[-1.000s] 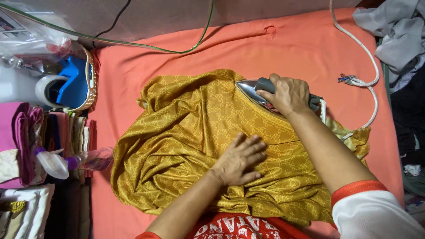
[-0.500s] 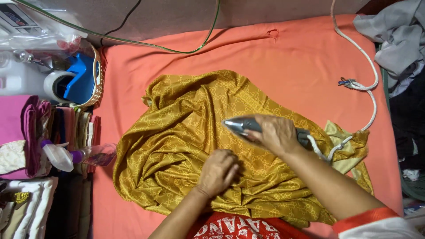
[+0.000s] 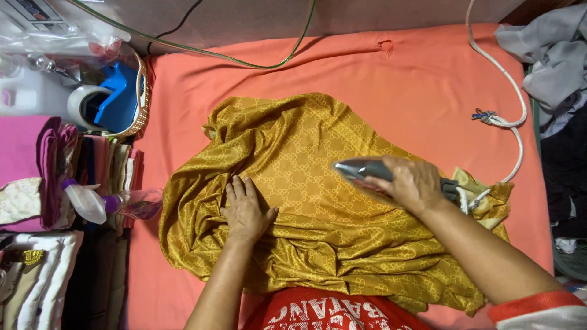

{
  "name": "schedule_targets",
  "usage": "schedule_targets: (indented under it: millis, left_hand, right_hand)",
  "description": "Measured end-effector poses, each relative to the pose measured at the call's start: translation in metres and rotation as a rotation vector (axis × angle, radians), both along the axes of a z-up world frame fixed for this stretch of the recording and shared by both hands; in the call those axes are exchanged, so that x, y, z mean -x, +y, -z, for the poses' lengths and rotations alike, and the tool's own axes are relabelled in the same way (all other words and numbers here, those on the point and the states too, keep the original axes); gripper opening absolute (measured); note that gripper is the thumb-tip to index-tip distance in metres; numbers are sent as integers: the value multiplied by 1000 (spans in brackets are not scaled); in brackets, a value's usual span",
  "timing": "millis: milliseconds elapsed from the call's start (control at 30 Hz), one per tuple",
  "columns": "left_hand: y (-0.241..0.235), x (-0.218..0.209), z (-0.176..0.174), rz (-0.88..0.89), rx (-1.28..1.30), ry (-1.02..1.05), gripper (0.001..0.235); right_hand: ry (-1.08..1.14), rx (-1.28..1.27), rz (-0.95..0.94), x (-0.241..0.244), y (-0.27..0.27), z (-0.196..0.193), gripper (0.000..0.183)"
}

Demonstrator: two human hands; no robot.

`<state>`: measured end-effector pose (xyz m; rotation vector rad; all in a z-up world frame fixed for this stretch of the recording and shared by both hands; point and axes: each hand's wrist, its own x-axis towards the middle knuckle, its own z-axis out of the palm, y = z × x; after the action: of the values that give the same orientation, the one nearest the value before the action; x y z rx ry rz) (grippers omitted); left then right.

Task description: The person is ironing a yellow patterned fabric on an ironing board.

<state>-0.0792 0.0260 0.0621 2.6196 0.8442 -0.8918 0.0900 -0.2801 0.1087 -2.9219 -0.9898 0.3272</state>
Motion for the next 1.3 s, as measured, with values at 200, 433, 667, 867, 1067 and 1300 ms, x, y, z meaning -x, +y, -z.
schedule_targets:
  millis: [200,433,667,867,1067,1300]
  left_hand:
    - [-3,-6,-4,84,-46,-8,119]
    - [33,-16,17,59,-7,-166,75]
    - [116,-82,35,-234,-76,-914,39]
    - [143,-127,68,-359,-24,-797,42]
    - [172,-157,71,-358,-130,-952,15]
    - [190,-180,62,-176,49,-1414,46]
  right_hand:
    - [-63,-527,-382,15,28,53,41]
    - [64,36,-37,-35,105,5,50]
    - [212,-136,-206,-7,125,27,42]
    - [69,-100,-43,-50,143,13,47]
    - [52,-94,2,-33,145,13,51]
    - [132,10,-25,-24,142,7,56]
